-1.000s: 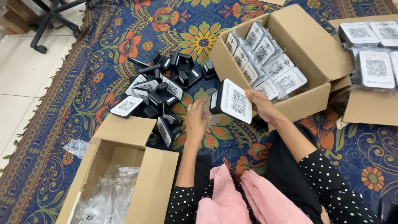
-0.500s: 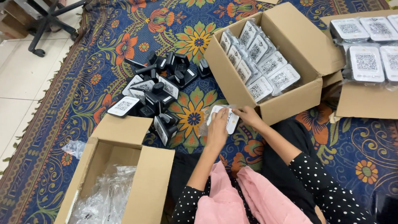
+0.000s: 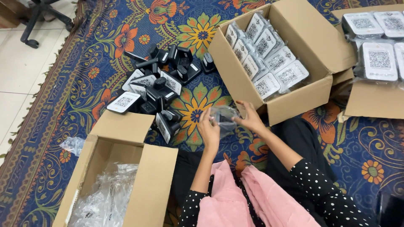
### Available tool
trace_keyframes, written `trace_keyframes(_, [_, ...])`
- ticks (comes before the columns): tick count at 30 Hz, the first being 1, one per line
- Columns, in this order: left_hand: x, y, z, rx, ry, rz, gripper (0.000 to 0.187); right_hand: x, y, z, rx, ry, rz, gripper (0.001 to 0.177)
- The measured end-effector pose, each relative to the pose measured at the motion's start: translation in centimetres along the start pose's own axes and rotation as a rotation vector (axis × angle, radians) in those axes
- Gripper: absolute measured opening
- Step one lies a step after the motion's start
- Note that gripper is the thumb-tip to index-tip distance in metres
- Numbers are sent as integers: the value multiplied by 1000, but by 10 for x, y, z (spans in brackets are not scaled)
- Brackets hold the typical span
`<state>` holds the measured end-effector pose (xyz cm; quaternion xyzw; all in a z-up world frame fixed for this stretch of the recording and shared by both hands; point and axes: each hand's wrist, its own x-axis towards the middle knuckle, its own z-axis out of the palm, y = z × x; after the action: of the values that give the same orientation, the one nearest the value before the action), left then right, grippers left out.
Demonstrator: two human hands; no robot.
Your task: The person sorts and packs electronic components with QR codes into plastic bags and boxes.
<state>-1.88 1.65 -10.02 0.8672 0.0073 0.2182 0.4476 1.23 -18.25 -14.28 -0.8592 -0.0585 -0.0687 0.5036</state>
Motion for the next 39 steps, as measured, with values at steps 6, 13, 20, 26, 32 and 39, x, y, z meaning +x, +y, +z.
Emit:
trace_keyframes(6, [-12,33,3,-98,-25,-165,48,-19,-4,32,45,-225,-159,140])
trace_keyframes(13, [-12,14,-5,-83,-58,-104,48,7,-14,43,229,-377,117,50])
trace_keyframes(20, [22,-57,4,36,-354,69,64,33,73,82,490,-348,198,29])
trace_keyframes(26, [33,-140,39,91,-737,-32,60,35,96,87,477,-268,598,43])
trace_keyframes(32, [-1,-185,67,-279,-787,-285,54,22,190,119,640,-186,898,41])
trace_keyframes(39, [-19,-177,73,-326,-621,-202,46,6,180,118,604,-72,1046,31])
